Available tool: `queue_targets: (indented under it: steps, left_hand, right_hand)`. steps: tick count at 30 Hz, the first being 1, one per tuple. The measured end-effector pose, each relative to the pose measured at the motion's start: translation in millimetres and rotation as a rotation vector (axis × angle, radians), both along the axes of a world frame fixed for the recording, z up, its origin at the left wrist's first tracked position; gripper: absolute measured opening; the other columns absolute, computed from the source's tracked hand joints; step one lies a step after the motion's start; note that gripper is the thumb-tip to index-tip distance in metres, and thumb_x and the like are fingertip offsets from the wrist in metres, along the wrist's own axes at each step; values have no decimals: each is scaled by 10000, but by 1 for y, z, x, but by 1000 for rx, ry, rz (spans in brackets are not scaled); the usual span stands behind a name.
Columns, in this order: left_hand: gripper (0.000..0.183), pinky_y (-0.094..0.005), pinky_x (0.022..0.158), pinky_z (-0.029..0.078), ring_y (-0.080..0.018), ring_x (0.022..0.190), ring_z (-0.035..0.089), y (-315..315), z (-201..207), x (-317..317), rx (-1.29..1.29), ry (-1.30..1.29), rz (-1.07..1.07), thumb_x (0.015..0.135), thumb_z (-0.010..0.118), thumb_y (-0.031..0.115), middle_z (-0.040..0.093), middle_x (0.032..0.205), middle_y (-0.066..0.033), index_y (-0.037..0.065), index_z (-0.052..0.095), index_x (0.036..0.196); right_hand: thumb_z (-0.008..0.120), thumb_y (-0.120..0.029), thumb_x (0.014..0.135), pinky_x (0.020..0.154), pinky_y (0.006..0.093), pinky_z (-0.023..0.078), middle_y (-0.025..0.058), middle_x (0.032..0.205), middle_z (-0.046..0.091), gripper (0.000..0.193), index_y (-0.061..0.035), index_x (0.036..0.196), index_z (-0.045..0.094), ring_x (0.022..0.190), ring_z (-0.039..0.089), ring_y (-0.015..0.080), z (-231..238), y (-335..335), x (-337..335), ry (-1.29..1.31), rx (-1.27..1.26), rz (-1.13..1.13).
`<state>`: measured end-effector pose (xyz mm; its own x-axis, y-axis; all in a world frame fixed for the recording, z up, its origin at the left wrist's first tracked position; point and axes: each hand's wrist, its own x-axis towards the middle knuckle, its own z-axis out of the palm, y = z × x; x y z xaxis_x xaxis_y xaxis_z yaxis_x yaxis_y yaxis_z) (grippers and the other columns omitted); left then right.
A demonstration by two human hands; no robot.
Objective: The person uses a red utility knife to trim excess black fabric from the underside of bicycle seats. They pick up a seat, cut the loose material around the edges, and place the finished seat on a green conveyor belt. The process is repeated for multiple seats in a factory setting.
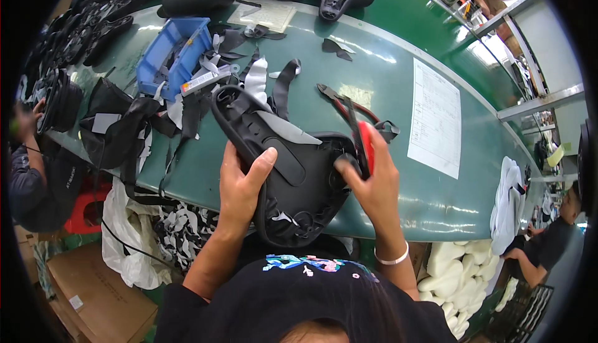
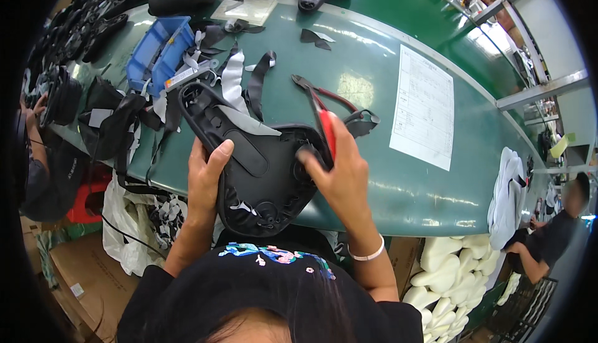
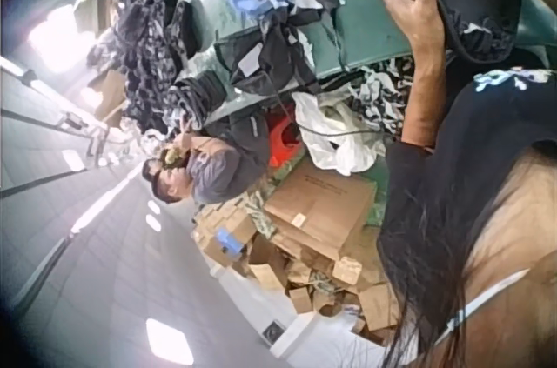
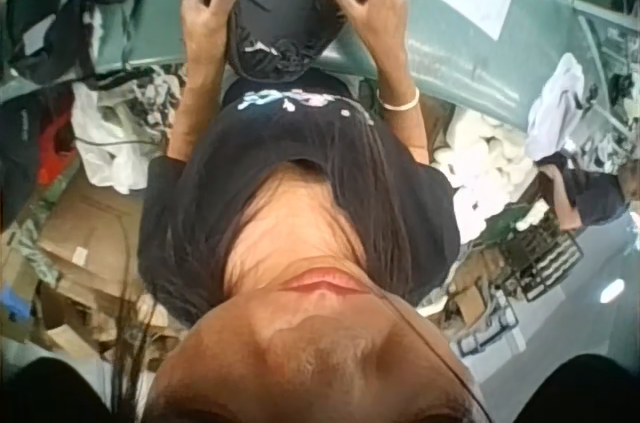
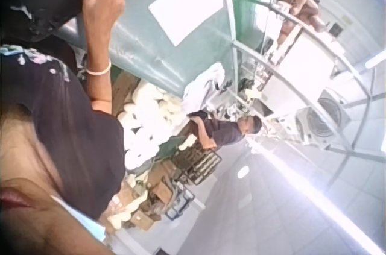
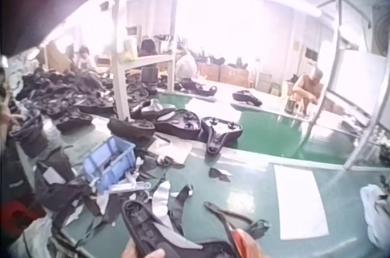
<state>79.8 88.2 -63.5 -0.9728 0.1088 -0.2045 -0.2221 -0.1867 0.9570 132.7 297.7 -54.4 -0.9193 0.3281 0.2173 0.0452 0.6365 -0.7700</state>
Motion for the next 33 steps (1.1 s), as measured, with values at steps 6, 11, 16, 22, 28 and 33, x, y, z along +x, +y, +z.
queue_targets:
  steps: [6, 11, 16, 22, 28, 33]
  left_hand:
    - [496, -364, 936, 372, -250, 1050, 502, -12, -22, -3, -810, 548, 234, 764, 704, 160, 515, 1117, -127, 20, 480, 1184]
    - [324, -384, 770, 336, -234, 891, 511, 61, 20, -38, -973, 1117, -558, 705, 713, 304, 568, 899, -55, 99, 577, 916]
    - [64, -355, 675, 294, -214, 701, 493, 68, -11, -80, -745, 899, -747, 735, 617, 148, 511, 636, -46, 87, 632, 750]
    - [128, -339, 681, 302, -194, 624, 479, 77, -10, -75, -573, 826, -601, 809, 568, 166, 516, 597, -52, 84, 635, 737]
    - [243, -217, 556, 322, -115, 654, 488, 71, 7, -97, 663, 81, -152, 893, 492, 201, 544, 678, -18, 55, 621, 748]
    - [215, -246, 575, 394, -191, 776, 552, 59, 19, -98, -105, 556, -558, 858, 596, 164, 630, 927, -84, 46, 571, 1035]
  right_hand:
    - [571, 2, 769, 500, 193, 446, 10, 832, 558, 424, -6, 1188, 508, 615, 528, 63, -8, 47, -27, 21, -564, -165]
    - [659, -73, 764, 631, 263, 496, 64, 899, 592, 460, -34, 1193, 496, 663, 589, 148, -2, 13, -27, -24, -360, 122]
    - [702, -159, 790, 643, 296, 497, 114, 910, 652, 559, -75, 1298, 484, 692, 634, 235, 0, 53, 9, -53, -77, 154]
    - [690, -217, 794, 476, 357, 440, 43, 672, 577, 602, -245, 1355, 471, 529, 570, 246, -10, 62, 10, -127, 541, 360]
    - [637, -246, 850, 451, 396, 417, 69, 571, 535, 567, -207, 1382, 442, 479, 560, 289, -5, 4, 63, -252, 503, 111]
    - [654, -211, 842, 562, 352, 462, 109, 827, 674, 499, -219, 1321, 515, 636, 633, 283, 7, 17, 19, -316, 515, 60]
